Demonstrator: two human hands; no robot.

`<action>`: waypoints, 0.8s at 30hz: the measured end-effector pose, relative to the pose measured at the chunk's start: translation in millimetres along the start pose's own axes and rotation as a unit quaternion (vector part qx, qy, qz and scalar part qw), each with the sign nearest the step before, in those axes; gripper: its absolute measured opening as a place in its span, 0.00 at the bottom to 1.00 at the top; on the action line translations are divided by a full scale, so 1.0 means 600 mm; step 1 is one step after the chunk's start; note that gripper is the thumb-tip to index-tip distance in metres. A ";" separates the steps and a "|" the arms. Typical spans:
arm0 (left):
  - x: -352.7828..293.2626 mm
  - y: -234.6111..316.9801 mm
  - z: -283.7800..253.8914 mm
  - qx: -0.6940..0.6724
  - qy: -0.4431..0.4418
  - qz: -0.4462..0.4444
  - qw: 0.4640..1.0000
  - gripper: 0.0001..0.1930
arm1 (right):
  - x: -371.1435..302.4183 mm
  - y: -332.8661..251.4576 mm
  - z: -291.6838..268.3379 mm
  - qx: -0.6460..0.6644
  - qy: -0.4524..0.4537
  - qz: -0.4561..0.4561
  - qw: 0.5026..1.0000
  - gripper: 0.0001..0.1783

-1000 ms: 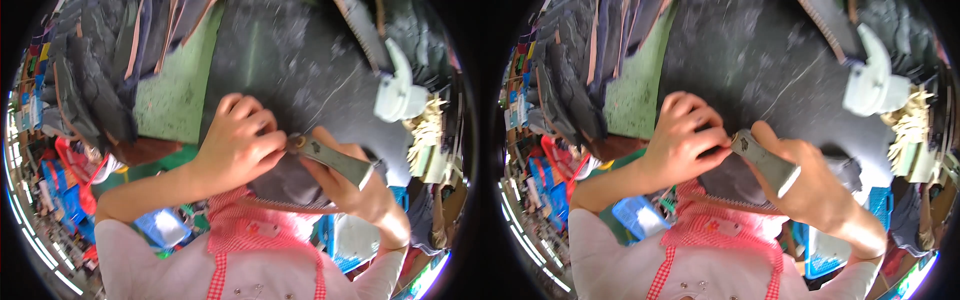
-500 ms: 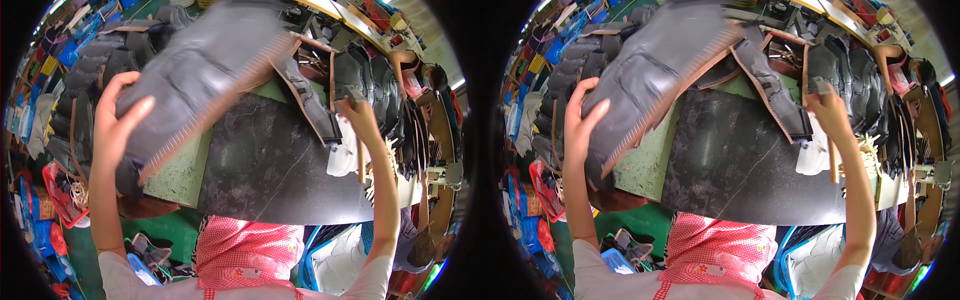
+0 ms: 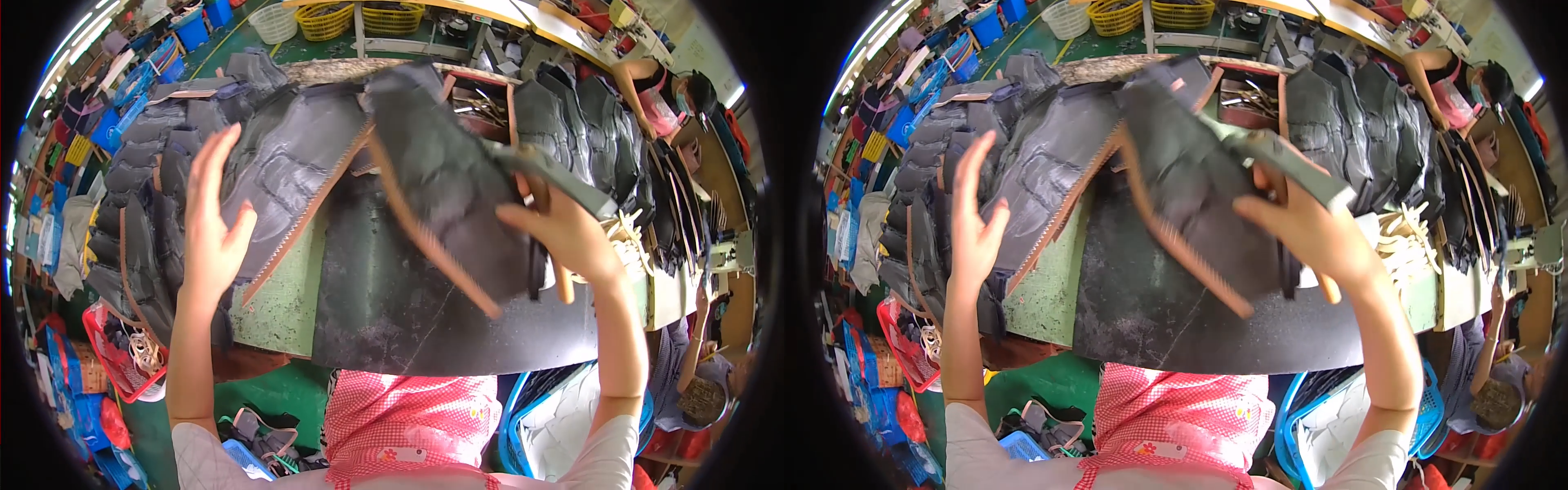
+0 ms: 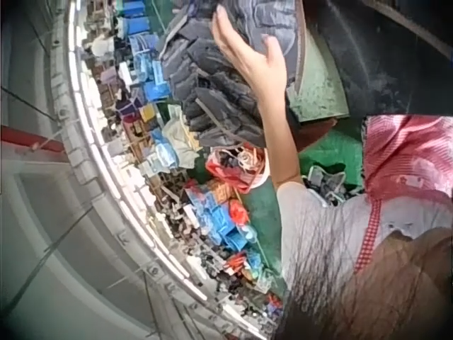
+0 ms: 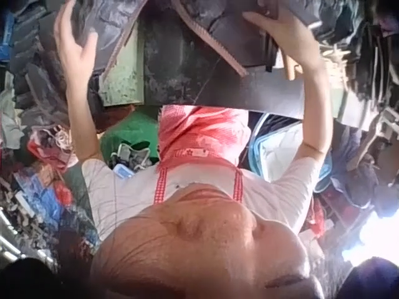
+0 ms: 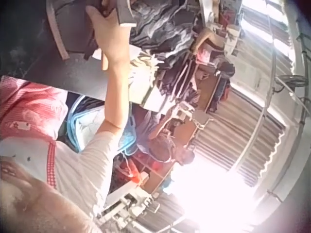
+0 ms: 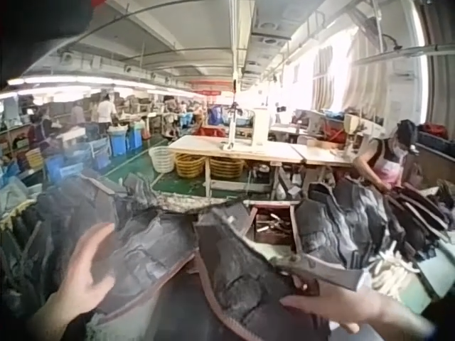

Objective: Hammer the seams and edges of shoe uppers and assemble them with internal components.

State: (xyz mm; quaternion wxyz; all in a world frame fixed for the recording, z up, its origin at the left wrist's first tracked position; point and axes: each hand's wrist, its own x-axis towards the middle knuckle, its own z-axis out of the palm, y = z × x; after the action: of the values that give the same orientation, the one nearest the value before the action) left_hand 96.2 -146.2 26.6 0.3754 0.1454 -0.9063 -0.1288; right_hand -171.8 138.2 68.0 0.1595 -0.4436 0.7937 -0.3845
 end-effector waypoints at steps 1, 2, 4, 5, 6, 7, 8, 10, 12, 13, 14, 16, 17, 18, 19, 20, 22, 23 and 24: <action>0.009 0.031 -0.001 -0.019 0.022 0.013 0.999 0.36 | -0.027 -0.022 -0.014 -0.006 -0.051 0.010 0.999 0.21; 0.017 0.067 -0.001 -0.084 0.026 0.054 0.995 0.35 | -0.053 -0.036 -0.030 -0.035 -0.111 -0.045 0.992 0.22; 0.032 0.147 0.013 -0.182 -0.080 0.103 0.975 0.38 | -0.102 -0.009 -0.035 0.010 -0.205 -0.117 0.972 0.25; 0.026 0.187 0.021 -0.199 -0.192 0.102 0.956 0.40 | -0.112 -0.030 -0.032 0.031 -0.268 0.008 0.963 0.25; 0.011 0.219 0.038 -0.203 -0.299 0.088 0.928 0.42 | -0.125 -0.030 -0.015 0.066 -0.275 0.043 0.958 0.24; -0.006 0.236 0.064 -0.206 -0.403 0.075 0.888 0.44 | -0.139 -0.018 0.002 0.100 -0.279 0.081 0.952 0.23; -0.023 0.241 0.086 -0.220 -0.463 0.045 0.858 0.43 | -0.157 0.003 0.021 0.112 -0.255 0.061 0.959 0.20; -0.083 0.230 0.125 -0.259 -0.435 0.024 0.862 0.39 | -0.179 0.041 0.027 0.066 -0.198 0.038 0.977 0.19; -0.120 0.220 0.129 -0.225 -0.431 -0.013 0.873 0.37 | -0.209 0.065 0.025 -0.039 -0.085 0.054 0.994 0.15; -0.128 0.220 0.120 -0.182 -0.454 -0.034 0.872 0.37 | -0.223 0.081 0.017 -0.081 -0.046 0.004 0.996 0.14; -0.138 0.216 0.118 -0.172 -0.447 -0.042 0.877 0.37 | -0.228 0.072 0.012 -0.083 -0.068 0.063 0.992 0.11; -0.144 0.228 0.111 -0.137 -0.430 -0.034 0.892 0.39 | -0.244 0.040 -0.001 -0.059 -0.122 0.108 0.985 0.09; -0.132 0.230 0.121 -0.122 -0.422 -0.011 0.898 0.40 | -0.249 0.042 0.008 -0.053 -0.129 0.118 0.983 0.09; -0.119 0.232 0.128 -0.092 -0.438 0.025 0.894 0.39 | -0.253 0.042 0.019 -0.010 -0.165 0.120 0.979 0.09; -0.116 0.234 0.137 -0.094 -0.444 0.023 0.891 0.39 | -0.259 0.041 0.030 0.034 -0.197 0.118 0.973 0.09; -0.113 0.237 0.148 -0.142 -0.439 0.049 0.886 0.39 | -0.259 0.048 0.045 0.021 -0.216 0.083 0.973 0.11; -0.111 0.244 0.174 -0.203 -0.420 0.077 0.881 0.35 | -0.268 0.050 0.052 0.032 -0.207 0.108 0.972 0.11; -0.109 0.251 0.196 -0.208 -0.406 0.063 0.887 0.27 | -0.276 0.048 0.056 0.034 -0.193 0.136 0.971 0.11; -0.110 0.250 0.215 -0.220 -0.388 0.077 0.892 0.21 | -0.279 0.047 0.058 0.041 -0.192 0.160 0.967 0.11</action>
State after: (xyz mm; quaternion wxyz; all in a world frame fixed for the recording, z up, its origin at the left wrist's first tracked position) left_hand 23.1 32.1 -52.8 0.0248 -0.0728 -0.9366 -0.3418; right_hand -74.6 269.0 9.7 0.3863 -0.3698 0.7923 -0.2938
